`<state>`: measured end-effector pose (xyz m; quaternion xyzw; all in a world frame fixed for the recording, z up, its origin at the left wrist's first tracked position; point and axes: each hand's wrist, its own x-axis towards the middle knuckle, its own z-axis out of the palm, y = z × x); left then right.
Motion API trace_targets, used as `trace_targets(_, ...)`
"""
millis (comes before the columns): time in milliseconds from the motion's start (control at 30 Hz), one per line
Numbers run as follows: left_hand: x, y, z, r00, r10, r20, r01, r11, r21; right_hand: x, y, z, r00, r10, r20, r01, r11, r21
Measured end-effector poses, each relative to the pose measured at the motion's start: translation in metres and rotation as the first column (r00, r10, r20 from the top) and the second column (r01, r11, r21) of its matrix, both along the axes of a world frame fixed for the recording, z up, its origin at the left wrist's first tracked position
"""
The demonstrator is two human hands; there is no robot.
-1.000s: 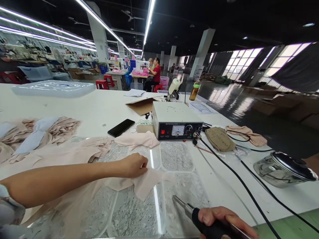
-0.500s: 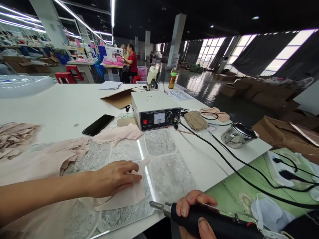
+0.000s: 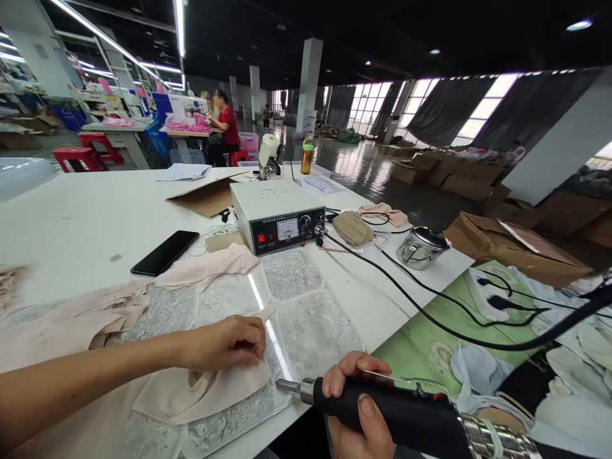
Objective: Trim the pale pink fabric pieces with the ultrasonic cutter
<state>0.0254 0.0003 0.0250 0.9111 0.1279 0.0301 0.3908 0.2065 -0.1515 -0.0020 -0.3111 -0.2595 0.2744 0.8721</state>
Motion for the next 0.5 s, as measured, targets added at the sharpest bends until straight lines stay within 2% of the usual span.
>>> trace_targets(167, -0.004, -0.001, 0.000, 0.999, 0.038, 0.005, -0.038, 0.999, -0.010, -0.013, 0.005, 0.008, 0.998, -0.025, -0.063, 0.027, 0.999, 0.043)
trace_targets(333, -0.009, 0.000, -0.001, 0.997, 0.074, 0.007, -0.074, 0.995, 0.068, -0.016, 0.013, 0.005, 0.998, 0.016, -0.062, -0.011, 0.997, 0.081)
trace_targets(500, -0.013, -0.004, -0.002, 0.999, 0.002, 0.045, -0.010, 0.984, 0.177, -0.017, 0.019, -0.003, 0.998, 0.027, -0.057, -0.022, 0.997, 0.076)
